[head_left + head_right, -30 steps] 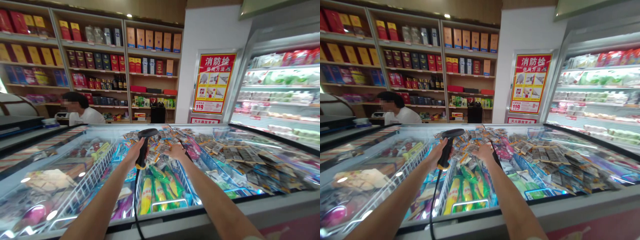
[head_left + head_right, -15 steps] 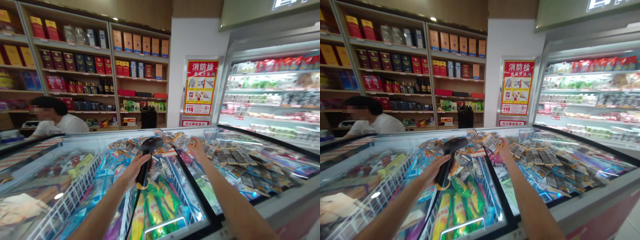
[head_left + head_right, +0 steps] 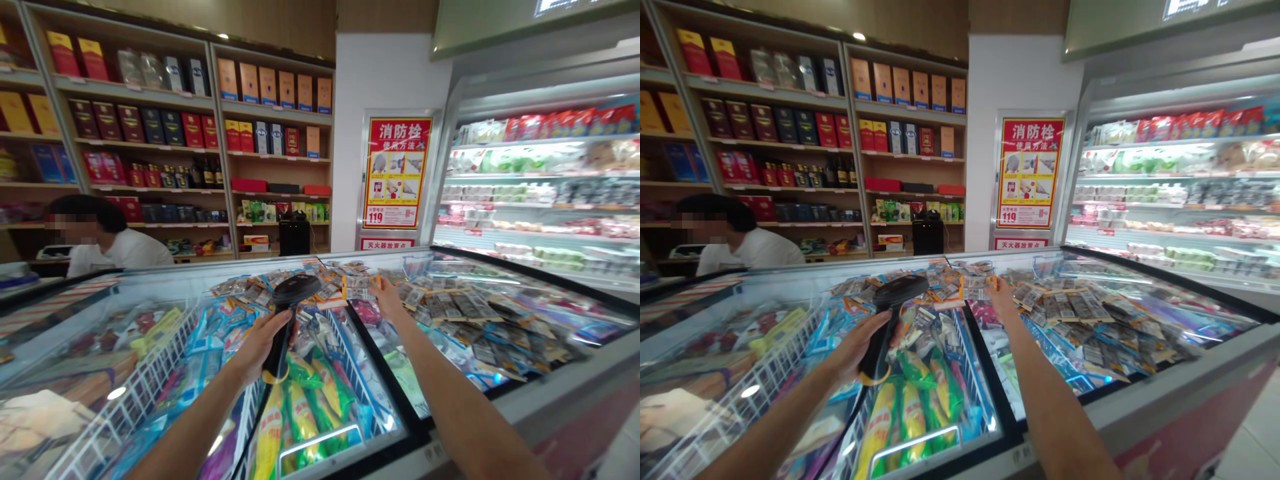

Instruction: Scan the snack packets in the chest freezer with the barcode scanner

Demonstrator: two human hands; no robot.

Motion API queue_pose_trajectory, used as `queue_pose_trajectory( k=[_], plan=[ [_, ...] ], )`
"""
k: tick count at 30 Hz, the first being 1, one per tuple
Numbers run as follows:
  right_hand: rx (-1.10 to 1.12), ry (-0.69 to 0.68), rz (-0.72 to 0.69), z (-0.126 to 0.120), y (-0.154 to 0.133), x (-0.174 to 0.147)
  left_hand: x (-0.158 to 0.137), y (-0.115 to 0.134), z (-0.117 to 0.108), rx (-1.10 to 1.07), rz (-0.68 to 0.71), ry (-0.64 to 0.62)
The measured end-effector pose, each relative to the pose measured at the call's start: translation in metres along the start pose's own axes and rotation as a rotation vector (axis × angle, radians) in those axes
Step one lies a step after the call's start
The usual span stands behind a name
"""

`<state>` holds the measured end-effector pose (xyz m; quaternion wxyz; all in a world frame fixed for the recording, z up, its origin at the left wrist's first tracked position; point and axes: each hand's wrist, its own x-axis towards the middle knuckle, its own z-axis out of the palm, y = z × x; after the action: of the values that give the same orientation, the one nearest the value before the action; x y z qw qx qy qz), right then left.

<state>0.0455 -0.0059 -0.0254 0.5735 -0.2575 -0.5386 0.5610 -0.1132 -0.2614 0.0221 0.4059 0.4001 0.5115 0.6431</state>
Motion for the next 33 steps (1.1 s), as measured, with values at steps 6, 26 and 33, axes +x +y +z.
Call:
queue_pose_trajectory(
  k=[6, 26, 33],
  plan=[
    [0.170, 0.036, 0.132, -0.002, -0.012, 0.000, -0.002, 0.003, 0.010, 0.006, -0.025, -0.060],
    [0.188, 0.102, -0.026, -0.011, -0.022, 0.023, 0.028, -0.005, 0.028, 0.122, -0.078, -0.198],
    [0.065, 0.142, -0.037, -0.017, -0.024, 0.028, 0.025, 0.001, 0.029, 0.103, -0.066, -0.228]
  ],
)
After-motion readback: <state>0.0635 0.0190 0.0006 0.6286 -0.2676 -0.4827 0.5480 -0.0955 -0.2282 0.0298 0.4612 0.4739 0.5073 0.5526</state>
